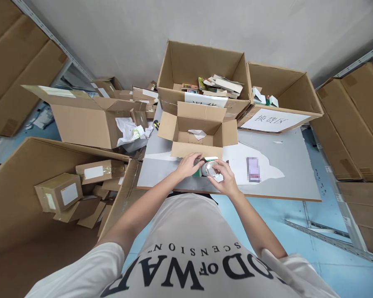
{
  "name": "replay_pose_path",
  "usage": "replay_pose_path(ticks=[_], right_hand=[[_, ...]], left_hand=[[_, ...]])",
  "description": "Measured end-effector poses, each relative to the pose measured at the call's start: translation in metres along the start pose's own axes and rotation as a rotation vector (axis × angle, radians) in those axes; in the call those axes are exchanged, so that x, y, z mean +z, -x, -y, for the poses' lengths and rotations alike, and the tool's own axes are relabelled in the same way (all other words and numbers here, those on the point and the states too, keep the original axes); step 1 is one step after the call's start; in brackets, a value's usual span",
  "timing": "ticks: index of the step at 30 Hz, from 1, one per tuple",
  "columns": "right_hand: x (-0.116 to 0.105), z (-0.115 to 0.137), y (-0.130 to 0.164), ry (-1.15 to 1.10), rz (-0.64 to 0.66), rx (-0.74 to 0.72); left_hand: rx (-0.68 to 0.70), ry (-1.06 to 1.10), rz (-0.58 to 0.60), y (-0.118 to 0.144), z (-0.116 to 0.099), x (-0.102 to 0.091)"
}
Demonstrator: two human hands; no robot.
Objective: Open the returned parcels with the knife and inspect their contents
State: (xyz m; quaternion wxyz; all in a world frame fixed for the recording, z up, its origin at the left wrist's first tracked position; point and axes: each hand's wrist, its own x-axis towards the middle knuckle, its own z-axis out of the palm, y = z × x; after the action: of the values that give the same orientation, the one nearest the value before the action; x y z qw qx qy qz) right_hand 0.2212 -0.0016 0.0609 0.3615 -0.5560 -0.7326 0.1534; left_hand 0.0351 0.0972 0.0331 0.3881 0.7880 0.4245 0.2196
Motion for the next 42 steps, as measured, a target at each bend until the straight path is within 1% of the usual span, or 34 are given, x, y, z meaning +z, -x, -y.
replay_pose_path(ticks=[2, 5, 7, 10, 12, 15, 17, 19, 23, 26, 29, 32, 34, 36, 38, 40, 42], right_hand=[[0.008, -0.002, 0.004, 0.010, 0.003, 0.044], [0.017, -0.003, 0.007, 0.015, 0.009, 0.057], [0.021, -0.003, 0.007, 0.075, 0.046, 0.065], [0.023, -0.003, 0.003, 0.249, 0.154, 0.079], [0.025, -0.002, -0.002, 0.353, 0.237, 0.060], [0.027, 0.005, -0.012, 0.448, 0.356, 0.023], [0.028, 0.011, -0.019, 0.504, 0.425, 0.034], [0.028, 0.018, -0.027, 0.570, 0.505, 0.075], [0.030, 0.027, -0.039, 0.680, 0.668, 0.235], [0.035, 0.029, -0.044, 0.718, 0.724, 0.287], [0.041, 0.031, -0.045, 0.745, 0.741, 0.305], [0.039, 0.029, -0.043, 0.740, 0.733, 0.295], [0.032, 0.024, -0.040, 0.685, 0.725, 0.232], [0.022, 0.015, -0.032, 0.589, 0.702, 0.142], [0.014, 0.002, -0.021, 0.474, 0.649, 0.069], [0.011, -0.013, -0.007, 0.356, 0.555, 0.040], [0.014, -0.026, 0.007, 0.240, 0.427, 0.049]], left_hand=[[0.001, -0.008, -0.035, -0.003, -0.004, 0.002], [-0.014, -0.052, -0.049, -0.005, -0.008, 0.002], [-0.029, -0.071, -0.052, -0.006, -0.009, 0.000], [-0.039, -0.050, -0.047, -0.005, -0.006, -0.002], [-0.043, -0.027, -0.037, -0.005, -0.003, -0.003], [-0.050, -0.013, -0.035, -0.005, 0.000, -0.002], [-0.050, -0.013, -0.040, -0.005, 0.001, -0.001], [-0.048, -0.011, -0.041, -0.005, 0.001, -0.001], [-0.033, 0.001, -0.056, -0.003, 0.001, 0.000], [-0.033, 0.006, -0.065, -0.002, 0.001, 0.002], [-0.042, 0.001, -0.072, -0.002, 0.000, 0.004], [-0.063, 0.005, -0.081, -0.003, 0.001, 0.004], [-0.078, 0.030, -0.086, -0.002, 0.003, 0.003], [-0.098, 0.100, -0.109, 0.002, 0.006, 0.003], [-0.121, 0.215, -0.169, 0.012, 0.011, 0.005], [-0.120, 0.311, -0.242, 0.027, 0.017, 0.010], [-0.069, 0.298, -0.286, 0.046, 0.020, 0.015]])
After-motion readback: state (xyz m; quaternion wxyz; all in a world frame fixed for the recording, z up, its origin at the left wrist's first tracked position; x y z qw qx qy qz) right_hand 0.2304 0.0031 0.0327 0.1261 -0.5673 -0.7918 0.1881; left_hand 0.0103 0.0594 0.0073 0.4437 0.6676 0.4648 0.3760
